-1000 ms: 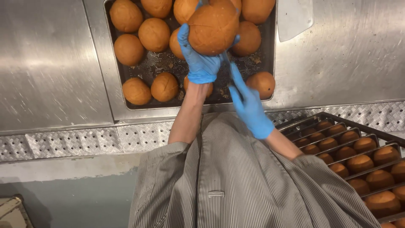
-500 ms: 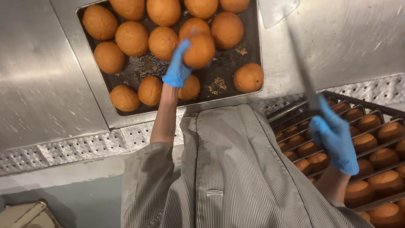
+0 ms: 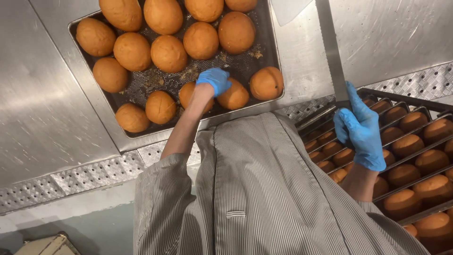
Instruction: Cutting a cross pattern into the tops of baked buns using a knife on a commercial baking tray.
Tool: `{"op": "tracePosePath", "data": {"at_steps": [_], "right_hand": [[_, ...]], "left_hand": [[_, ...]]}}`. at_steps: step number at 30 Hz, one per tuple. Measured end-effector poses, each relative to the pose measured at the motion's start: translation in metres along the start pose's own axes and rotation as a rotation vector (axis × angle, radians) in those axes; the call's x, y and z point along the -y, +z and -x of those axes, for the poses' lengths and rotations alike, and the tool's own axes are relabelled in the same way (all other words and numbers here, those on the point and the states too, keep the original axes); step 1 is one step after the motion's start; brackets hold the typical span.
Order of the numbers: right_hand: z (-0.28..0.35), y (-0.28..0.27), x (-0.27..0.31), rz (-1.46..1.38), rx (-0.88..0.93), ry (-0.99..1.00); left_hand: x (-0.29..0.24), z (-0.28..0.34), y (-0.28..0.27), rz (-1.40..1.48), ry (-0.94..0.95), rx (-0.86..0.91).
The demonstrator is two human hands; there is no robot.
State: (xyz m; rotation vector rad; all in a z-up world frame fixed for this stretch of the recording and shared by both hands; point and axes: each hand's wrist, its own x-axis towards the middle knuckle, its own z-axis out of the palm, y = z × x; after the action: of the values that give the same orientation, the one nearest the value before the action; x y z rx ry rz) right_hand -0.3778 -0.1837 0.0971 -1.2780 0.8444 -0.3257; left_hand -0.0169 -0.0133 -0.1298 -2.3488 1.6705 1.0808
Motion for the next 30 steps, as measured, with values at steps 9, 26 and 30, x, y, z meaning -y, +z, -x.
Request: {"op": "tracePosePath", "data": {"at_steps": [9, 26, 30], "right_hand": [[-0.005, 0.011, -0.001, -0.001, -0.033, -0.027], [-0.033, 0.103, 0.011, 0.279, -0.114, -0.100], [-0.037, 0.135, 0.009, 0.489, -0.049, -0.383]], "left_hand": [[-0.110, -0.045, -0.014, 0.211, 0.171, -0.002], [-0.088, -0.009, -0.054, 2.826, 0.675, 0.376], [-0.067, 0.000, -0.092, 2.774, 0.785, 0.110]]}}
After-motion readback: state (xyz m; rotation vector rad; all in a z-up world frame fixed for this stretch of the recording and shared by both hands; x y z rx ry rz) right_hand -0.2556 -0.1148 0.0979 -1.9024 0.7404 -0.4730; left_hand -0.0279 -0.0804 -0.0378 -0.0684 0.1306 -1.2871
